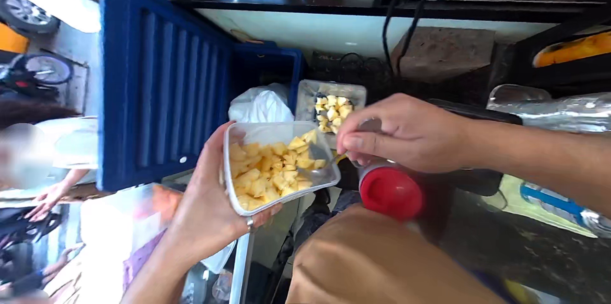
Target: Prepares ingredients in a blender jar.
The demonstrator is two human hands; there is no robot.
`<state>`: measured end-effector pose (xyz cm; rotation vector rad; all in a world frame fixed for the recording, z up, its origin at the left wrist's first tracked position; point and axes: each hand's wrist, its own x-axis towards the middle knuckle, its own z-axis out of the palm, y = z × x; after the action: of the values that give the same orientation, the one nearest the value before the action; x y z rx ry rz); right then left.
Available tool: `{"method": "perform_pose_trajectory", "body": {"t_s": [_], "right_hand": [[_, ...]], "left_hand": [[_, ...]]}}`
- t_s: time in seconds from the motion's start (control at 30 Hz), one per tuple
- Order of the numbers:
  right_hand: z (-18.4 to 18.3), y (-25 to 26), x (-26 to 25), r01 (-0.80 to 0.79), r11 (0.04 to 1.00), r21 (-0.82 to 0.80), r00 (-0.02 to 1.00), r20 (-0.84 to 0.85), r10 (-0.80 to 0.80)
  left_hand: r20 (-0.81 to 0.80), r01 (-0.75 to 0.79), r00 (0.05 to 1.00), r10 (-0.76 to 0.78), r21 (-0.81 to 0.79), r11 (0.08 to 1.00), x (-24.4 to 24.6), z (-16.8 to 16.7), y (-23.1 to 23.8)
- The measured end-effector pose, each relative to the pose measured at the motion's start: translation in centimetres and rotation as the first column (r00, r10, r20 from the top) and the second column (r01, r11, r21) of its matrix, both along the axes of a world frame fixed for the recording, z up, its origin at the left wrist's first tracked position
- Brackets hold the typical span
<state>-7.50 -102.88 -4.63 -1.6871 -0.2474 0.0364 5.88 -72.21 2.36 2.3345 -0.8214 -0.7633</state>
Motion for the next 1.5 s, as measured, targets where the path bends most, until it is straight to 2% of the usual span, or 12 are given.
{"method": "perform_pose_trajectory", "body": {"t_s": [0.1,0.23,0.43,0.77,0.9,1.0,1.07,1.13,1.2,1.23,1.3,1.5], "right_hand": [[-1.3,0.2,0.4,0.064,0.992,-0.108,0.991,0.122,-0.051],[0.9,0.1,0.8,0.189,0.982,-0.017,0.973,0.139,-0.185],[-0.8,2.6,0.8,0.147,0.979,-0.141,0.985,0.114,-0.132],[2.0,-3.1,0.2,0.258,0.964,-0.07,0.964,0.092,-0.251],[4.0,-3.6,-0.1,0.312,0.941,0.129,0.941,0.097,-0.325],[5.7,0.5,-1.8,0.3,0.95,0.093,0.954,0.003,-0.301],[5.7,5.0,-2.5,0.242,0.97,-0.03,0.969,-0.036,-0.243],[4.7,9.7,-2.6,0.186,0.933,-0.308,0.983,0.065,-0.174],[4.1,13.9,-2.4,0.223,0.788,-0.574,0.968,0.227,-0.108],[4.3,15.6,-2.4,0.231,0.716,-0.659,0.963,0.262,-0.069],[5.3,19.2,-2.5,0.185,0.659,-0.729,0.969,0.249,0.003],[5.4,33.4,-2.0,0.095,0.652,-0.752,0.942,0.279,0.184]], "left_hand": [[-0.029,0.007,1.0,-0.007,0.005,1.0,0.1,0.2,0.1],[-0.025,0.008,1.0,-0.007,0.028,1.0,-0.1,0.4,-0.2],[0.008,0.02,1.0,-0.021,0.069,0.997,-0.5,0.6,-0.8],[0.066,0.053,0.996,-0.056,0.041,0.998,-0.2,-0.4,0.3],[0.091,0.073,0.993,-0.075,0.03,0.997,-0.1,-1.2,1.3],[0.118,0.071,0.991,-0.058,-0.109,0.991,-0.7,-2.8,3.3],[0.109,0.056,0.994,-0.021,-0.334,0.941,-2.1,-4.8,5.2],[0.124,0.016,0.991,0.06,-0.533,0.846,-4.2,-7.4,7.3],[0.152,-0.039,0.97,0.188,-0.668,0.743,-6.6,-9.7,9.8],[0.172,-0.062,0.952,0.252,-0.7,0.711,-7.8,-10.5,11.3],[0.222,-0.096,0.903,0.367,-0.73,0.676,-10.2,-11.8,14.7],[0.282,-0.251,0.758,0.588,-0.706,0.662,-16.3,-12.8,27.9]]}}
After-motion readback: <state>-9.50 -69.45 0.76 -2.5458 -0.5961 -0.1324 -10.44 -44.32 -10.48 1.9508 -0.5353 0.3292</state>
